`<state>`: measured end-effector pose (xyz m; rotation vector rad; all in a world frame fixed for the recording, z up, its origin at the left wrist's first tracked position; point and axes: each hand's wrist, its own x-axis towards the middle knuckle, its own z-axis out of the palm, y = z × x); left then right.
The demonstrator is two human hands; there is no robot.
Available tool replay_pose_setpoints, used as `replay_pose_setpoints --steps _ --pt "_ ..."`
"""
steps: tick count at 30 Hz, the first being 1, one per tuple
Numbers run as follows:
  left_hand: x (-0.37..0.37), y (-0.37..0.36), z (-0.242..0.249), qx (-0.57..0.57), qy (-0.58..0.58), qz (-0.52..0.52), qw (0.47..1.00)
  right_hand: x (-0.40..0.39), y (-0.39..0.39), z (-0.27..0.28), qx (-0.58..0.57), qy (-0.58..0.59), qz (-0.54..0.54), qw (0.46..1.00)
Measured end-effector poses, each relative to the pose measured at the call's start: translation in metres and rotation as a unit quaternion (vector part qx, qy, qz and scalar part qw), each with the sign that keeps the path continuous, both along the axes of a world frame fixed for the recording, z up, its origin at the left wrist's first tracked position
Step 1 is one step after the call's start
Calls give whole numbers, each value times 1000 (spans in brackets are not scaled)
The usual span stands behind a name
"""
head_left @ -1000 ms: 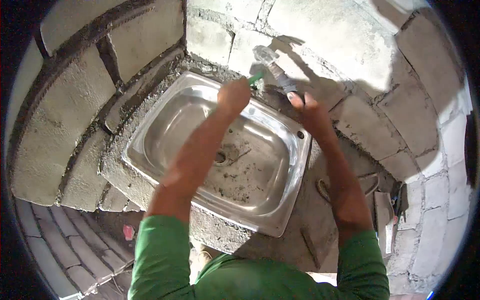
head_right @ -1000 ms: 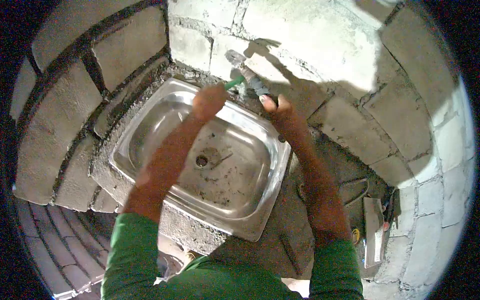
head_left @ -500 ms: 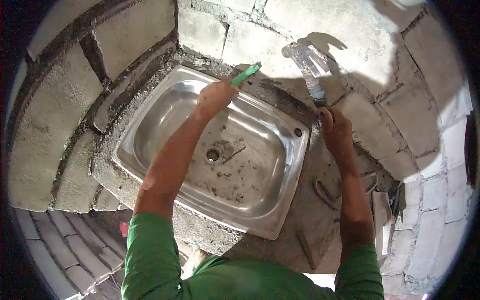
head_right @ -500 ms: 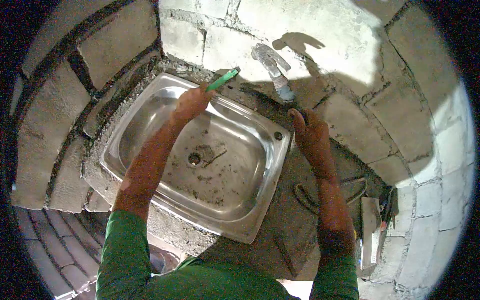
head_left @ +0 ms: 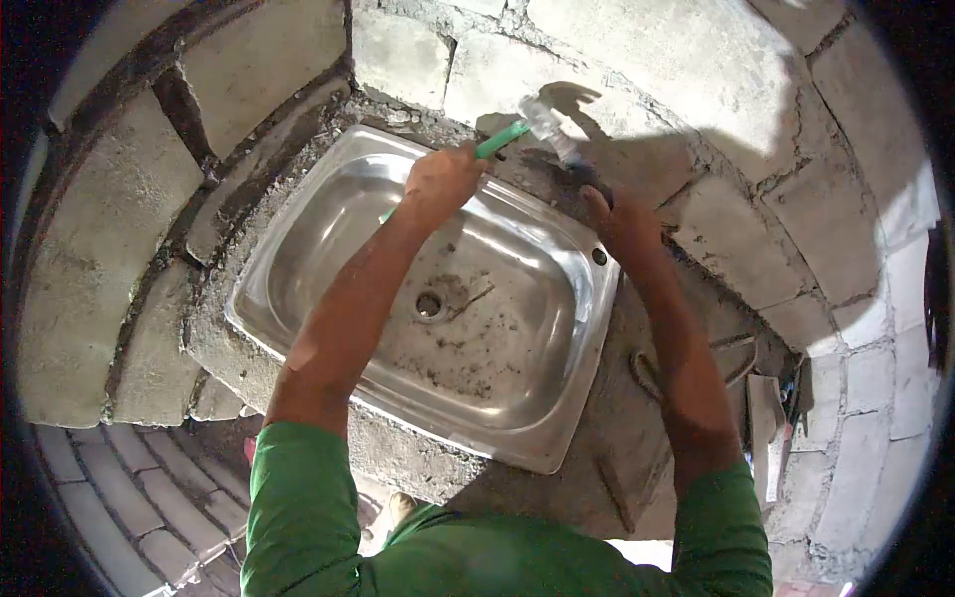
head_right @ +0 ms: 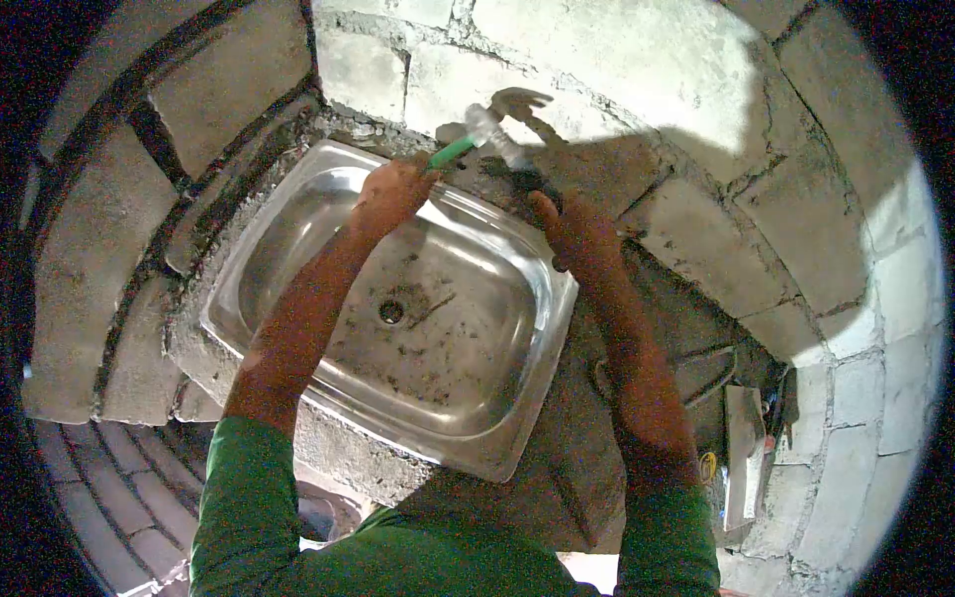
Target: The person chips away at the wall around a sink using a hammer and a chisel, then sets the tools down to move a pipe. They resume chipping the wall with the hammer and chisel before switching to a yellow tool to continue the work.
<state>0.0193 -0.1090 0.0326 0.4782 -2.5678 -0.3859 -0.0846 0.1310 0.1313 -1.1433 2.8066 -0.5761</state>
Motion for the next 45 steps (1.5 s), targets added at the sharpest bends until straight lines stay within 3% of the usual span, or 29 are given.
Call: replay_pose_setpoints --steps 3,5,6,9,11,12,14,15,16,17,18,19,20,21,22,23,24,25,26,30,32,39,42,44,45 --pt "-9 -8 -18 -59 35 3 998 11 -7 13 -76 -45 1 996" --pt "-1 -3 -4 -57 17 13 998 24 -1 20 -174 -62 -37 982" --pt "3 1 0 -56 -3 22 998 33 2 25 -169 -65 -40 983" --pt "-11 -10 -8 5 -26 23 999 30 2 21 -270 9 18 963" --pt "-12 -15 -19 -22 -34 0 999 -12 -4 -32 -261 160 120 944" --pt "-13 -17 -19 -54 -34 -17 998 -25 -9 -36 -262 165 120 943" --pt "-3 -4 -14 6 -30 5 1000 -30 -19 -26 -29 51 -10 998" --pt "-2 0 -9 67 -23 31 997 -30 -24 -13 -36 62 -4 997" --pt "5 15 1 146 -32 45 988 -10 -21 6 -9 2 -19 1000" --pt "-17 10 -54 181 0 1 984 6 -12 13 21 -62 -39 997" --pt "-32 29 -81 498 17 75 864 9 -6 12 19 -57 -37 997" --pt "-7 63 -75 705 146 19 694 9 -1 11 -41 -11 -4 999" --pt "-5 65 -66 705 147 21 694 11 5 7 -98 30 24 994" --pt "-5 67 -63 555 1 23 831 14 10 7 -101 26 20 994" --pt "-3 72 -65 373 -149 21 915 20 17 10 -121 -1 22 992" --pt "12 57 -55 354 13 -68 933 25 24 13 -141 -27 25 989" --pt "13 43 -37 369 1 5 930 26 28 15 -145 -25 25 989" --pt "14 27 -32 191 -18 7 981 26 32 17 -164 -45 21 985" --pt "13 11 -30 7 -38 11 999 26 35 19 -182 -66 18 981" --pt "-12 -4 -48 124 -39 44 990 25 42 20 -172 -16 -4 985" --pt "-4 22 -16 190 -56 144 969 18 45 17 -189 37 56 980" --pt "4 24 -19 194 -70 128 970 25 37 24 -165 -4 17 986" --pt "3 23 -25 190 -77 124 971 32 31 22 -216 -48 18 975" --pt "2 18 -30 169 -46 110 978 16 20 6 -143 56 17 988" --pt "0 14 -29 168 -47 111 978 9 11 3 -144 55 17 988"
